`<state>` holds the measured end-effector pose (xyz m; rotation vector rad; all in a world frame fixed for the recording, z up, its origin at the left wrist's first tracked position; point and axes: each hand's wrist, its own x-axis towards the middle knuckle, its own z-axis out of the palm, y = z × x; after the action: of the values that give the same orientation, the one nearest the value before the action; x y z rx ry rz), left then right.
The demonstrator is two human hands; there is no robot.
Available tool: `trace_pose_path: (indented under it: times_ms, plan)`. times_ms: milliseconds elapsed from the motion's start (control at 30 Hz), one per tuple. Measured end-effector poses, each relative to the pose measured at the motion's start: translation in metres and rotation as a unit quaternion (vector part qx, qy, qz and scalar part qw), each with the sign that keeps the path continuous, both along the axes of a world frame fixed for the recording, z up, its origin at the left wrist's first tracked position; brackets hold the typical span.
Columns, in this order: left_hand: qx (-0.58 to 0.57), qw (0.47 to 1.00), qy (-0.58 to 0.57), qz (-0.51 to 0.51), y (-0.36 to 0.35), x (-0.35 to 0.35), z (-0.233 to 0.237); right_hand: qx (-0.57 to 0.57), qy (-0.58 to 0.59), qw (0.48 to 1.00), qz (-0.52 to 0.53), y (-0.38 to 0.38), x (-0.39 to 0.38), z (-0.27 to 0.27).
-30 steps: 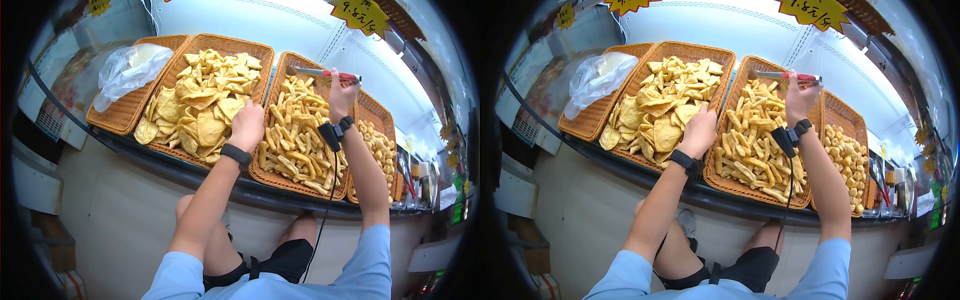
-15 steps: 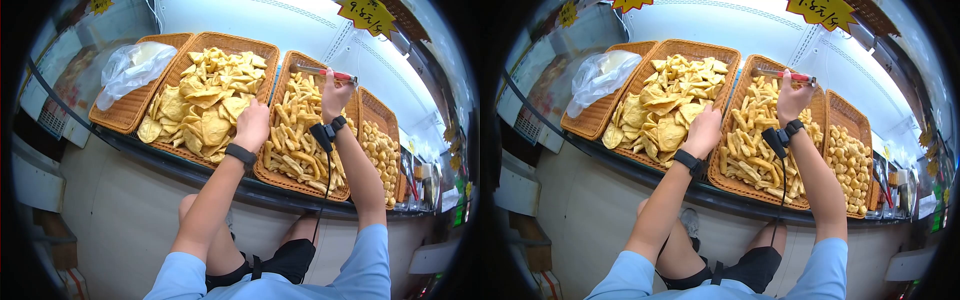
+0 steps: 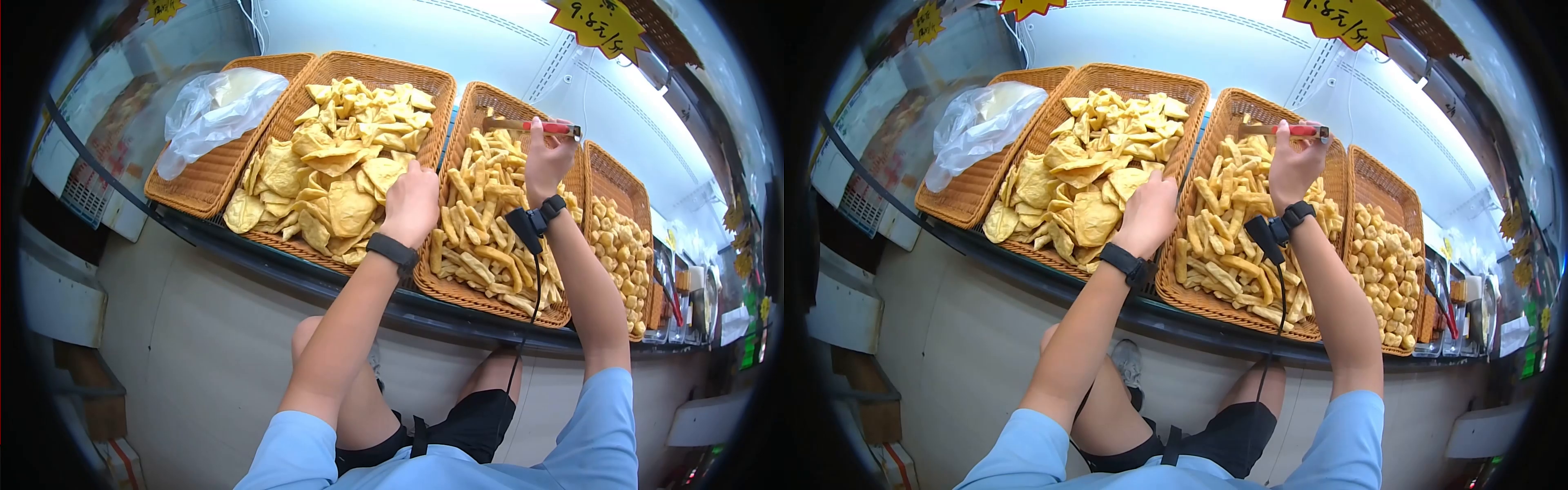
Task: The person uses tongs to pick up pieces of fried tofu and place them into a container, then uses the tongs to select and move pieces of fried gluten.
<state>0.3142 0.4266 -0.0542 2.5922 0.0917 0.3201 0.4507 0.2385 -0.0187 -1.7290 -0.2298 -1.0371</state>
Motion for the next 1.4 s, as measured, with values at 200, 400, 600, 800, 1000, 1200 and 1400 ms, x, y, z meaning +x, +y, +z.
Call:
trace_pose_path:
  times_ms: [200, 400, 600, 800, 1000, 1200, 1400]
  plan:
    - [0.003, 1.000, -0.002, -0.003, 0.001, 0.001, -0.002, 0.034, 0.040, 0.999, 0.010, -0.014, -0.009, 0.004]
    - [0.029, 1.000, -0.010, -0.008, 0.001, -0.001, -0.001, 0.047, 0.029, 0.998, 0.014, -0.024, 0.000, 0.002]
    - [0.029, 1.000, 0.000, 0.000, 0.001, -0.002, 0.000, 0.061, 0.044, 0.997, -0.030, -0.044, 0.018, 0.002]
    - [0.013, 1.000, -0.005, 0.003, -0.002, 0.001, -0.001, 0.142, 0.037, 0.986, 0.077, -0.047, 0.000, 0.025]
    - [0.040, 0.999, 0.000, 0.001, -0.002, 0.000, 0.000, 0.140, 0.014, 0.987, 0.076, -0.065, -0.011, 0.050]
    - [0.035, 0.999, 0.020, -0.001, -0.001, 0.000, 0.002, 0.164, 0.018, 0.982, 0.096, -0.089, -0.037, 0.085]
    - [0.006, 1.000, 0.008, -0.003, 0.000, -0.001, 0.000, 0.136, 0.077, 0.979, 0.132, -0.108, -0.095, 0.110]
